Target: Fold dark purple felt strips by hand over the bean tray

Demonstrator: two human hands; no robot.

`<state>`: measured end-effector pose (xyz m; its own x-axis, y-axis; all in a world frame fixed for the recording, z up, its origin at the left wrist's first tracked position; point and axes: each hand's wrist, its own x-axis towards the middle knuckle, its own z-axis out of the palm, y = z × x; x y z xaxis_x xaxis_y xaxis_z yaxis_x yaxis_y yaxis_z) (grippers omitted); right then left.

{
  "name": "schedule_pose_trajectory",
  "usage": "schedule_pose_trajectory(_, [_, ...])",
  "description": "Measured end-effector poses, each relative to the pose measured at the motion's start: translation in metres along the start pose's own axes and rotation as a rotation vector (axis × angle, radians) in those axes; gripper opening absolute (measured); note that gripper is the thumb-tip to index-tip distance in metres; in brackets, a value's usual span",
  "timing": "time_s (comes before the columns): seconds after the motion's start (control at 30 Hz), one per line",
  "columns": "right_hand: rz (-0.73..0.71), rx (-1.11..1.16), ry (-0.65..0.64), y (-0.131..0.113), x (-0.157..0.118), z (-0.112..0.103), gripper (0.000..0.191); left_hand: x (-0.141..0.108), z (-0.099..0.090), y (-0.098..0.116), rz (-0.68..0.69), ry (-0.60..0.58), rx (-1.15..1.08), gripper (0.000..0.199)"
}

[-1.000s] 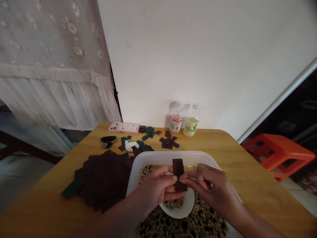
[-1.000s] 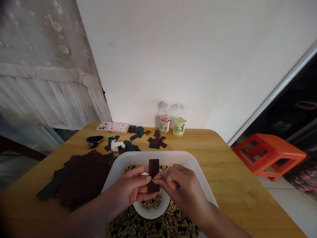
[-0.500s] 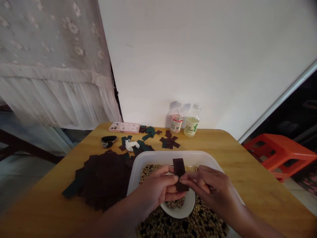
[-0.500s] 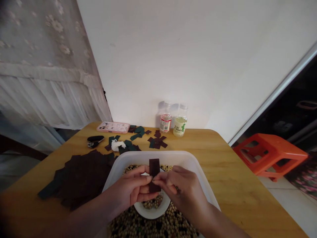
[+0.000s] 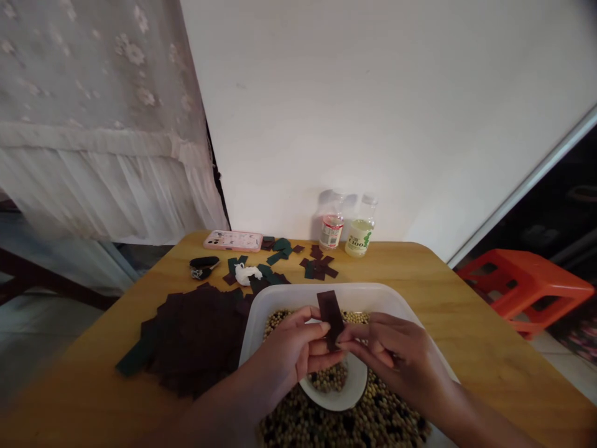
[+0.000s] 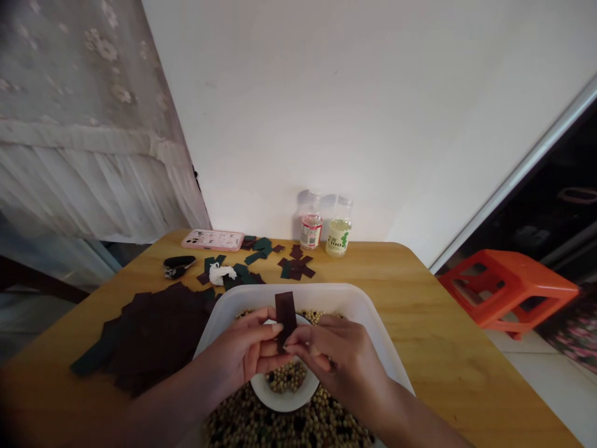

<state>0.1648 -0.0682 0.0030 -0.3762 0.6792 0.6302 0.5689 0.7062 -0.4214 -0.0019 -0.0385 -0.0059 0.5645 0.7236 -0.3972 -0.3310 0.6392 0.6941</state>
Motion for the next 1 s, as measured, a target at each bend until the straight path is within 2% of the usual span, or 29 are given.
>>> schedule_pose_trajectory(0.13, [0.057, 0.066, 0.013, 0.0015, -0.0001, 0.0009, 0.035, 0.0003, -0.0007, 0.0005, 0.009, 0.023, -0.021, 0.006])
schedule_pose_trajectory(0.37, [0.045, 0.159, -0.097, 0.0005, -0.0004, 0.0022, 0.032, 0.0001, -0.0001, -0.0015, -0.029, -0.016, 0.033, 0.01])
schedule_pose_trajectory(0.5, [0.137, 0.151, -0.058, 0.0012, -0.003, 0.0021, 0.033, -0.002, 0.0016, -0.0005, -0.033, -0.027, 0.022, 0.01])
schedule_pose_trajectory(0.67, [0.121, 0.18, -0.027, 0.0014, -0.0025, 0.0012, 0.034, -0.0028, 0.002, -0.0006, -0.034, -0.014, 0.027, 0.01])
schedule_pose_trajectory(0.87, [0.106, 0.149, -0.053, -0.0018, 0.002, -0.0016, 0.016, -0.0027, 0.002, 0.0002, -0.019, -0.021, 0.024, 0.01])
schedule_pose_trajectory(1.0, [0.156, 0.189, -0.029, 0.0023, -0.0025, -0.0006, 0.029, -0.0026, 0.0029, 0.0008, -0.027, -0.014, 0.027, 0.009])
